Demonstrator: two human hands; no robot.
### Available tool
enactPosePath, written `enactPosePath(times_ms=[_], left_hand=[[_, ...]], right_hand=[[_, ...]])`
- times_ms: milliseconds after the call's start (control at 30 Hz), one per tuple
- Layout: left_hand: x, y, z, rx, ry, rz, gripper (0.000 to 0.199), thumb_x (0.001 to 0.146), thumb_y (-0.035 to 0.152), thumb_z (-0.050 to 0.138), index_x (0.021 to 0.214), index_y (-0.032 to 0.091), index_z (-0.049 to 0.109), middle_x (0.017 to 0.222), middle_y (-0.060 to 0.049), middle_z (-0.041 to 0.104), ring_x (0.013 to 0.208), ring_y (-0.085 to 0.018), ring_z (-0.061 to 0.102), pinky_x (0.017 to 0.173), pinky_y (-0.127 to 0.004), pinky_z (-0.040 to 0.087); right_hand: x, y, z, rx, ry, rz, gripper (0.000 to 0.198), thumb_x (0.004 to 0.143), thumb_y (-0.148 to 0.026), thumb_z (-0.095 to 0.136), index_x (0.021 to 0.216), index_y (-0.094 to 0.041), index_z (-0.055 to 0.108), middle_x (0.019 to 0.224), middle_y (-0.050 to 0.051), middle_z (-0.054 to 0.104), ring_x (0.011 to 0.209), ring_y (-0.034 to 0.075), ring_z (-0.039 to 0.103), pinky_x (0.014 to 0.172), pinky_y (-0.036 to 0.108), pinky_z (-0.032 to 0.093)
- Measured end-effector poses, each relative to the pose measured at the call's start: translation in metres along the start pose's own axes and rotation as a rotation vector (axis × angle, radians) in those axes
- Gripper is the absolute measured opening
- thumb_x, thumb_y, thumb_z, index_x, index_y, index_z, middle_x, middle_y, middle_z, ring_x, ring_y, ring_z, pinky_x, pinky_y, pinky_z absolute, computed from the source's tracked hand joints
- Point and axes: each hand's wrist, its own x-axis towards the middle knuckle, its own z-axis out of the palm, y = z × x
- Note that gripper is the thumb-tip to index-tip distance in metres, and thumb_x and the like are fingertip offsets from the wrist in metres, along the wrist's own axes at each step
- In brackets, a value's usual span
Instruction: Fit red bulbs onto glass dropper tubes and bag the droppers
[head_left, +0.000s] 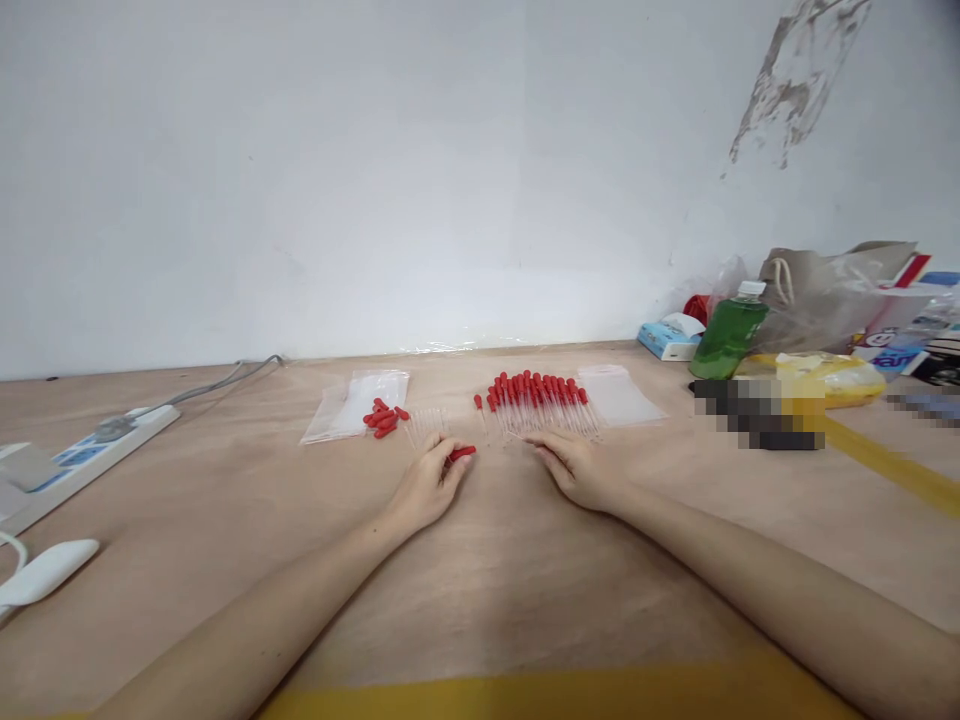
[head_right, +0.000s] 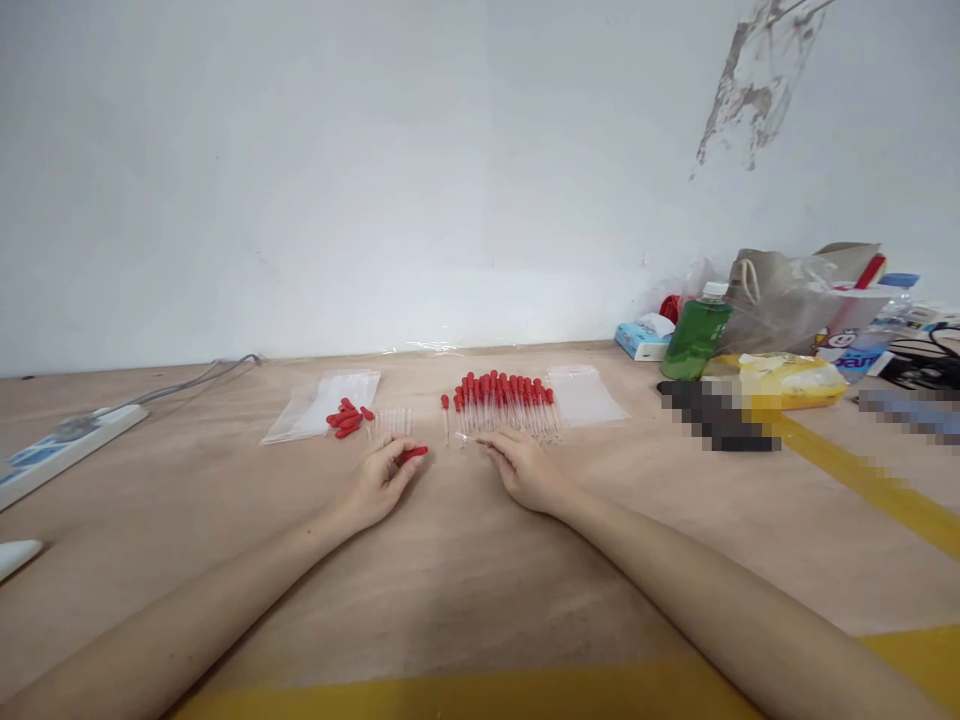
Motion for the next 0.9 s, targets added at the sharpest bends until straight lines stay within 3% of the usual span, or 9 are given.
enactPosePath(times_ms=[200,467,633,900], left_hand=[[0.001,0.008,0.009,-0.140,-0.091,-0.050,0.021,0.084,0.035,0.046,0.086,0.018,0.057,0.077,-0.002,0.060,0.069,-0.013,0.055,0.061,-0.025,0.043],[0.001,0.011,0.009,-0.195,-0.086,-0.025,0.021,0.083,0.034,0.047,0.087,0.018,0.060,0.079,-0.002,0.063,0.072,-0.014,0.056,0.065,-0.026,0.045],[-0.001,0.010,0.009,-0.177,-0.073,0.002,0.019,0.083,0.033,0.048,0.086,0.019,0.061,0.077,-0.001,0.064,0.069,-0.014,0.057,0.064,-0.025,0.044],[-0.004,0.013,0.006,-0.031,-0.160,0.145,0.021,0.086,0.030,0.044,0.085,0.018,0.061,0.075,-0.002,0.061,0.070,-0.014,0.055,0.066,-0.025,0.042]], right_hand=[[-0.004,-0.009,0.002,-0.024,0.020,0.021,0.015,0.085,-0.024,0.042,0.087,-0.018,0.056,0.079,0.004,0.058,0.068,0.014,0.050,0.067,0.028,0.038],[-0.001,-0.018,0.010,-0.044,-0.034,-0.009,0.012,0.084,-0.022,0.045,0.083,-0.018,0.057,0.074,0.001,0.059,0.068,0.013,0.050,0.070,0.028,0.033],[-0.001,-0.013,0.012,-0.088,-0.089,0.000,0.014,0.084,-0.023,0.046,0.081,-0.020,0.060,0.077,0.001,0.062,0.072,0.014,0.052,0.075,0.031,0.029],[-0.001,-0.011,0.007,-0.227,-0.143,-0.057,0.021,0.086,-0.024,0.043,0.087,-0.023,0.064,0.084,0.002,0.065,0.069,0.014,0.052,0.072,0.032,0.024]])
